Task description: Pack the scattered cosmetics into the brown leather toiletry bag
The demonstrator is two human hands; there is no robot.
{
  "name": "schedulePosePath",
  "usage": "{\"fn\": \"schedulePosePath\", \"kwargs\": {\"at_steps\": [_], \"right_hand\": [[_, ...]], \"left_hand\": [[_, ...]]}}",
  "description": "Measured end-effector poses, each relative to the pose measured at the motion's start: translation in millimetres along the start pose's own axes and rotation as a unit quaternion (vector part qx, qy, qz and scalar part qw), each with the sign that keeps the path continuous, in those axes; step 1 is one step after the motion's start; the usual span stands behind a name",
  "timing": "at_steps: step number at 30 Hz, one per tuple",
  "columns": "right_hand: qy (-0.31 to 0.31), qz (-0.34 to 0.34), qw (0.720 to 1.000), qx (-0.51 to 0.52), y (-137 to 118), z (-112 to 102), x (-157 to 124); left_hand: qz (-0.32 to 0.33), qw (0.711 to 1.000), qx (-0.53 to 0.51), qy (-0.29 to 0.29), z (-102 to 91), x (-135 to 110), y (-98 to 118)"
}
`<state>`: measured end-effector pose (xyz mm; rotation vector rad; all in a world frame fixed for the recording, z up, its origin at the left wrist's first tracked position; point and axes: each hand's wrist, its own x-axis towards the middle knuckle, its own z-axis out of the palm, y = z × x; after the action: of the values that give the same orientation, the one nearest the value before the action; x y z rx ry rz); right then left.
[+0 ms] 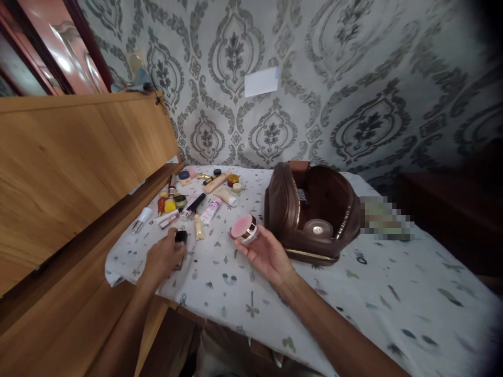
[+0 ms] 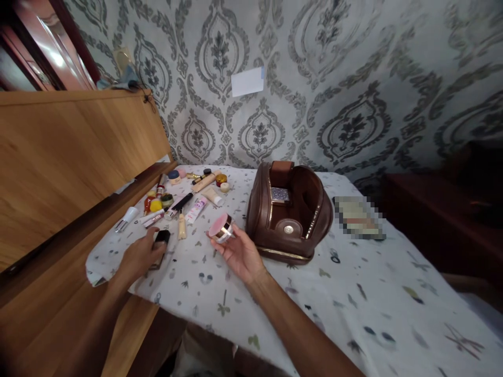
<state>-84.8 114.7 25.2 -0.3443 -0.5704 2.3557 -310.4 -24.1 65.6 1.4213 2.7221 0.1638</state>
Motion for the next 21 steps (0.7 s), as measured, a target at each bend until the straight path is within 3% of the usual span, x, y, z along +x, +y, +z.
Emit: {"fn": "schedulePosePath", "kwargs": {"at_steps": [7, 10, 12, 14, 17, 21], "right_hand": [[0.01, -0.041, 0.999, -0.035, 2.6, 1.1, -0.4], [0.03, -0.108, 0.983, -0.147, 5.9, 2.0, -0.4], [0.035, -0.149, 0.958, -0.243, 9.3, 1.8, -0.7], [0.027, -0.178, 0.928, -0.327, 13.0, 1.2, -1.7], [0.02, -0.213, 0.882, -0.42, 16.9, 0.9, -4.9], [0.047, -0.262, 0.821, -0.505, 17.2, 2.3, -8.1]], "left_hand": [[0.047, 0.997, -0.004, 0.058, 4.2, 22.1, 14.7], [0.087, 0.987, -0.029, 0.13, 4.2, 24.1, 23.9], [0.138, 0.969, -0.123, 0.163, 2.3, 21.7, 34.8], [0.179, 0.939, -0.271, 0.112, 1.0, 18.0, 49.2], [0.201, 0.858, -0.469, -0.054, 3.8, 13.9, 72.1], [0.186, 0.748, -0.603, -0.206, 13.8, 12.7, 91.9]]}}
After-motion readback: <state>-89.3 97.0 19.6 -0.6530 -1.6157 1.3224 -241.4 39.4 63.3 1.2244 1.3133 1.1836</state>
